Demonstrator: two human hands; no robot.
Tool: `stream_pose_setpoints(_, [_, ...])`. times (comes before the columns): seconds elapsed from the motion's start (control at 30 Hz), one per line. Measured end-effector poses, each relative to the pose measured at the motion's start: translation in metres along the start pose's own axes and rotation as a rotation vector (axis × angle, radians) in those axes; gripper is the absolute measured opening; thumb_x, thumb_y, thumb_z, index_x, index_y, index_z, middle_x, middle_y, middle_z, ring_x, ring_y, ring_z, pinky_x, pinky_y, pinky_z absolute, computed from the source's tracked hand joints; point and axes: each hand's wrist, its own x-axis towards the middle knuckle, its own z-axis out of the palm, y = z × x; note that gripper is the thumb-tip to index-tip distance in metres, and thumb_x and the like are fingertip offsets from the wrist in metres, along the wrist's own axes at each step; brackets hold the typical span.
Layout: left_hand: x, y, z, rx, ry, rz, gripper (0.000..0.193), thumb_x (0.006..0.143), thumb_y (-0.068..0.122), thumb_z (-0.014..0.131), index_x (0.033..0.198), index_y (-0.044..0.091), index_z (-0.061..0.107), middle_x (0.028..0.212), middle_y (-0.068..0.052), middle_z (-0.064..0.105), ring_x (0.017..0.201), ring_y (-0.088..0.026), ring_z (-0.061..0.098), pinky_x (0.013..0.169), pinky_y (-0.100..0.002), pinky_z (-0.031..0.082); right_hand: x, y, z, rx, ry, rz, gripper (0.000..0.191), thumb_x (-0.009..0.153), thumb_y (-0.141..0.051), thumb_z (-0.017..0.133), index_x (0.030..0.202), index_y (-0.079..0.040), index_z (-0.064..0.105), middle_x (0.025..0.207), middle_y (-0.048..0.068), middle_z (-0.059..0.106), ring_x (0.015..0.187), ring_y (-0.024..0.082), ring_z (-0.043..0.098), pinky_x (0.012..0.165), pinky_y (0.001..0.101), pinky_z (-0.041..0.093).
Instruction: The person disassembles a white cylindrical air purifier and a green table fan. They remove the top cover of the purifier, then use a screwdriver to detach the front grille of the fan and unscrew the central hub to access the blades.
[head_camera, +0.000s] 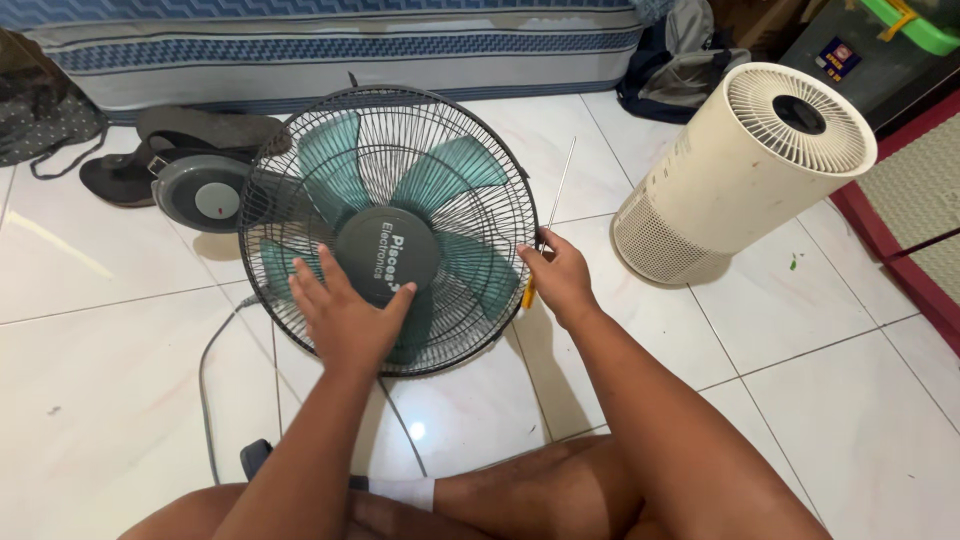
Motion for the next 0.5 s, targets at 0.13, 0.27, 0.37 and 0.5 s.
stream_pose_setpoints(0.13, [0.007, -0.015, -0.005, 0.041, -0.042, 0.036, 0.134, 0.059, 0.061, 0.089, 0.160, 0.008, 0.019, 0.164, -0.030, 0.014, 0.151, -0.051, 0.014, 0.116, -0.060, 0.030, 0.003, 0.007, -0.015, 0.200, -0.029, 0.099, 0.045, 0.091, -0.029, 0.070, 0.126, -0.001, 0.069, 0.105, 0.005, 0.075, 0.096, 0.013, 0.068, 0.083, 0.0302, 0.054])
stream_pose_setpoints(0.27, [0.006, -0.021, -0.004, 0.087, -0.100, 0.084, 0.139, 0.054, 0.061, 0.090, 0.160, 0.009, 0.018, 0.164, -0.030, 0.013, 0.150, -0.052, 0.013, 0.115, -0.060, 0.030, 0.003, 0.020, -0.029, 0.252, -0.042, 0.158, 0.037, 0.093, -0.026, 0.069, 0.119, 0.000, 0.072, 0.102, 0.006, 0.075, 0.092, 0.016, 0.067, 0.081, 0.0325, 0.054])
stream_pose_setpoints(0.37, [0.000, -0.023, -0.002, 0.118, -0.062, 0.211, 0.141, 0.054, 0.063, 0.090, 0.160, 0.004, 0.017, 0.160, -0.035, 0.014, 0.149, -0.053, 0.015, 0.117, -0.060, 0.028, -0.001, 0.027, -0.036, 0.363, -0.067, 0.226, 0.032, 0.095, -0.023, 0.066, 0.117, 0.000, 0.071, 0.102, 0.006, 0.074, 0.091, 0.017, 0.068, 0.080, 0.0326, 0.054])
stream_pose_setpoints(0.5, [-0.009, -0.020, -0.002, 0.149, -0.136, 0.181, 0.134, 0.059, 0.061, 0.088, 0.159, 0.007, 0.019, 0.161, -0.034, 0.013, 0.150, -0.053, 0.014, 0.113, -0.059, 0.029, -0.005, 0.033, -0.042, 0.367, -0.088, 0.249, 0.030, 0.095, -0.021, 0.063, 0.119, -0.004, 0.069, 0.101, 0.003, 0.073, 0.092, 0.014, 0.068, 0.078, 0.0312, 0.054])
